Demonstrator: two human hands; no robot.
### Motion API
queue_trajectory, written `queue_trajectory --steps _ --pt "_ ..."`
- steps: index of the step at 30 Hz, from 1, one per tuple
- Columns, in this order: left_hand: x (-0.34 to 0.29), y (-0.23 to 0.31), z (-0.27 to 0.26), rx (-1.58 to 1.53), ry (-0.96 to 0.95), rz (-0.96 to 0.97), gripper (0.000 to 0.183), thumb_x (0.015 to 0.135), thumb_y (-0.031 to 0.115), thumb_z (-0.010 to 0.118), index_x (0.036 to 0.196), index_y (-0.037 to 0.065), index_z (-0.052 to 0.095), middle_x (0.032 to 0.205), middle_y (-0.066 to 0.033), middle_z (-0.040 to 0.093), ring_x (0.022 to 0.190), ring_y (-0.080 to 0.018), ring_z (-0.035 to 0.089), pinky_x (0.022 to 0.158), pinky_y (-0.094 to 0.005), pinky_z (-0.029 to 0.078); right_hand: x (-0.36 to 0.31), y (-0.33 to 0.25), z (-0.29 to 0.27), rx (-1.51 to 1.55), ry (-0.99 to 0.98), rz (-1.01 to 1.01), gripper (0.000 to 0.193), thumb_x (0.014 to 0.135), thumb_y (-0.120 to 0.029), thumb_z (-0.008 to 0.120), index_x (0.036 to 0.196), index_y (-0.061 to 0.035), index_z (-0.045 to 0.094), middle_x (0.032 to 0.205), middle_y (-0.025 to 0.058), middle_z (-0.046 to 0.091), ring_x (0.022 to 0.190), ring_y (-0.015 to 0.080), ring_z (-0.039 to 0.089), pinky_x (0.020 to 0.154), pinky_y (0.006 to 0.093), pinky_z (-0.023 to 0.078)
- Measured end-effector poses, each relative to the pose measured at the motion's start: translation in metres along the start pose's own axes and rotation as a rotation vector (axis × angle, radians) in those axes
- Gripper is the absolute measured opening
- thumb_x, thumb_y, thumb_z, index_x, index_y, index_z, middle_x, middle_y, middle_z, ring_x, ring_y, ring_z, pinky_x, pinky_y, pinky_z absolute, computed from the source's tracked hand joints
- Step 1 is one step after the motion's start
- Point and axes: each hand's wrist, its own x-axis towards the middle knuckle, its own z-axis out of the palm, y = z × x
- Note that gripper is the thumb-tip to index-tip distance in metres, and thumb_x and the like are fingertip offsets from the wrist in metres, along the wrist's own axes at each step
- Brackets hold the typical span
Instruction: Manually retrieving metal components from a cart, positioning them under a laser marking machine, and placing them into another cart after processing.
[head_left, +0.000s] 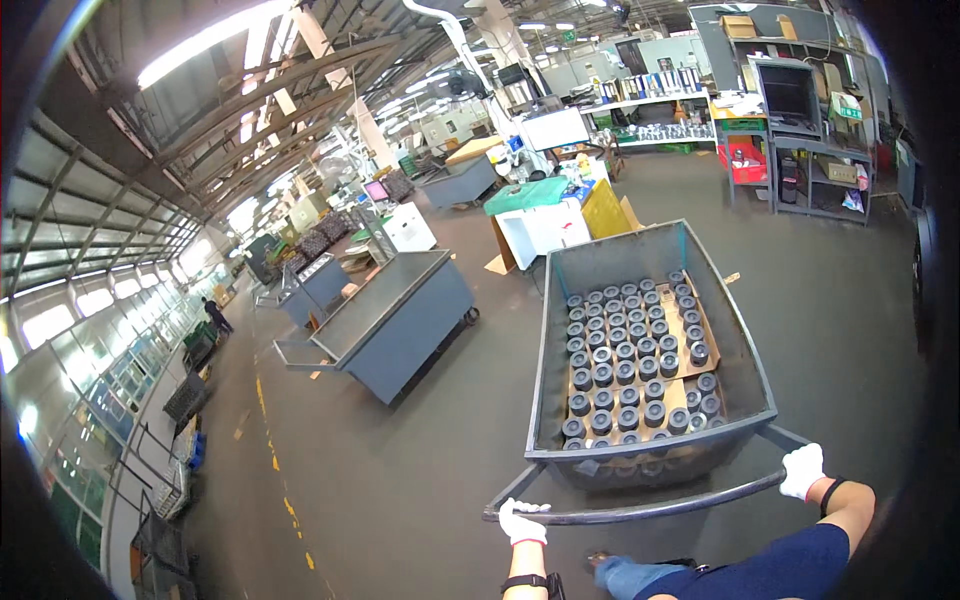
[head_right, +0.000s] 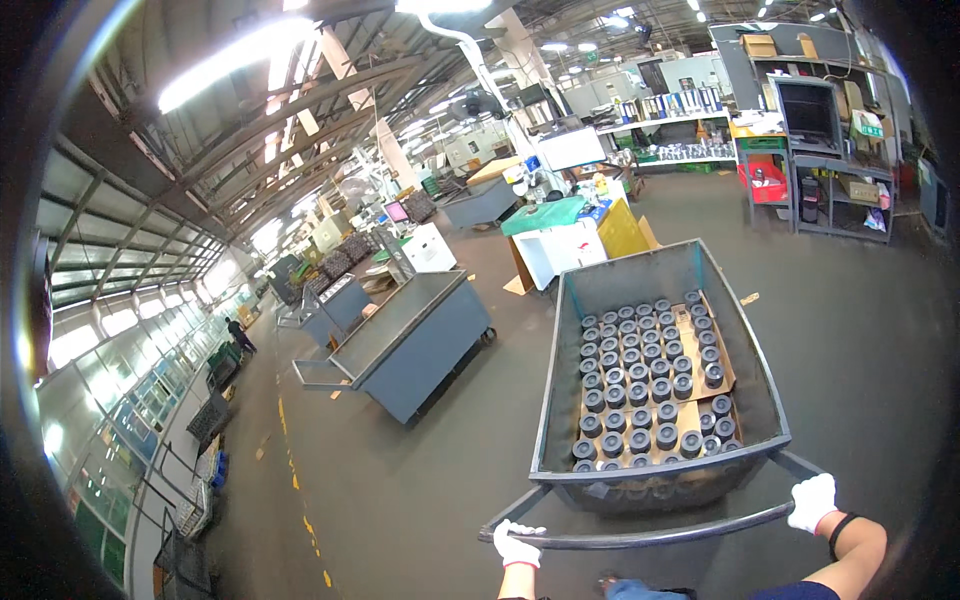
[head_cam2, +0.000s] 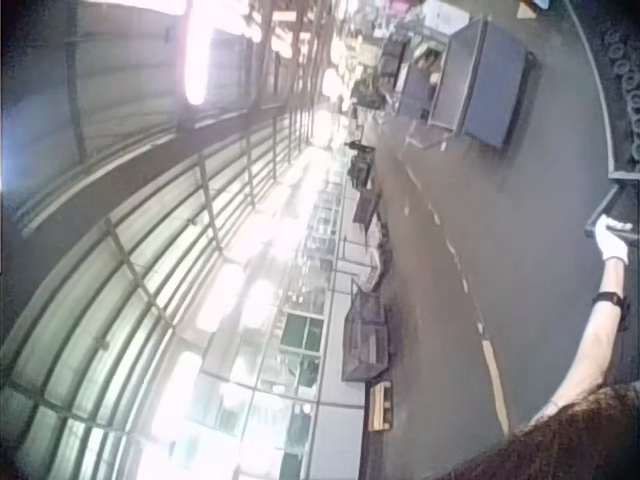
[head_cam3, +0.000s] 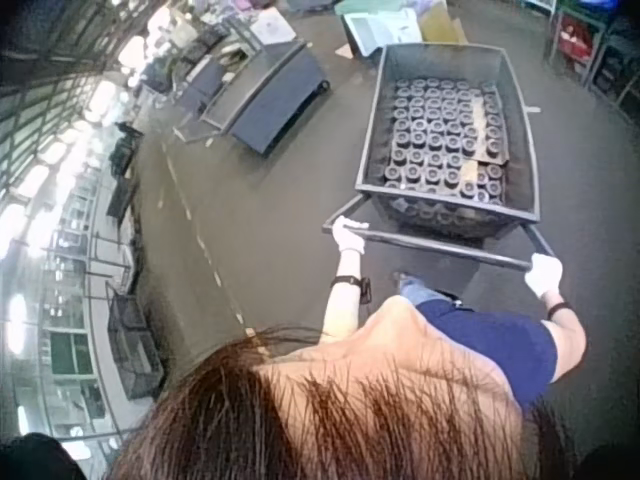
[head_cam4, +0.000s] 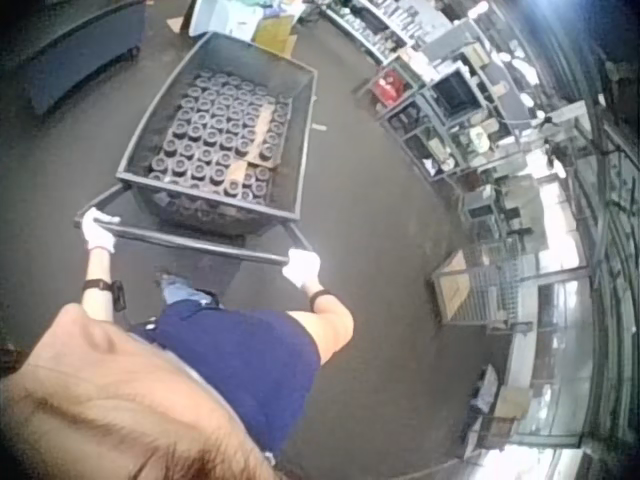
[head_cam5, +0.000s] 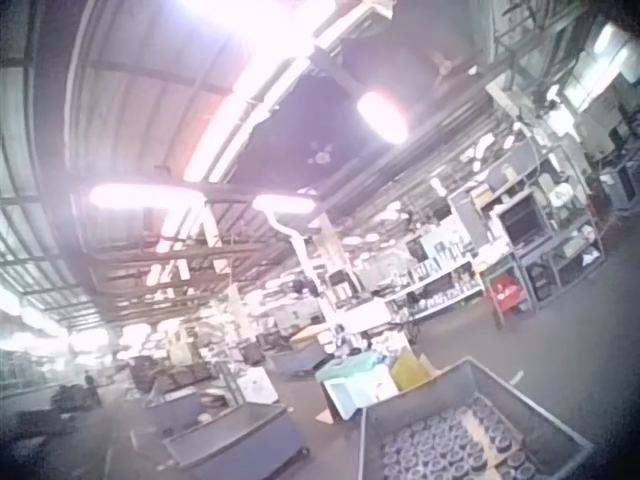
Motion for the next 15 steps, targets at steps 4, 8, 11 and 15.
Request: queue_trajectory --steps 4,8,11,15 --pt "0.037 0.047 0.014 0.084 0.029 0.030 0.032 0.085 0.034 0.058 0.060 0.017 0.045 0.053 -0.0023 0.046 0.049 -0.0233 0.047 0.059 -0.0521 0.048 -0.001 -0.054 0.004 0.009 -0.016 0.029 0.030 0.063 -0.041 0.069 0.080 -0.0173 0.077 0.082 0.0079 0.073 0.081 0.0255 0.070 0.077 0.0393 0.044" --pt "0.116 0.079 -0.027 0.138 -0.051 -0.013 0.032 0.085 0.034 0.057 0.061 0.019 0.043 0.053 -0.0028 0.045 0.049 -0.0250 0.047 0.061 -0.0562 0.048 0.000 -0.099 0.029 0.058 -0.049 0.091 0.035 0.061 -0.047 0.070 0.082 -0.0186 0.077 0.087 0.0078 0.073 0.089 0.0258 0.067 0.086 0.0422 0.039" --pt "0.138 0.111 -0.008 0.175 0.047 -0.051 0.032 0.084 0.035 0.058 0.061 0.018 0.045 0.053 -0.0031 0.047 0.048 -0.0241 0.047 0.061 -0.0568 0.048 -0.008 -0.147 0.011 0.079 -0.064 0.122 0.035 0.058 -0.045 0.072 0.080 -0.0185 0.077 0.084 0.0081 0.072 0.086 0.0265 0.067 0.085 0.0414 0.039" --pt "0.169 0.156 0.013 0.193 -0.007 -0.075 0.030 0.083 0.034 0.058 0.060 0.019 0.046 0.052 -0.0015 0.047 0.048 -0.0222 0.050 0.060 -0.0540 0.049 -0.010 -0.209 0.007 0.117 -0.014 0.180 0.028 0.054 -0.041 0.071 0.069 -0.0188 0.074 0.076 0.0088 0.071 0.077 0.0283 0.067 0.081 0.0421 0.042"
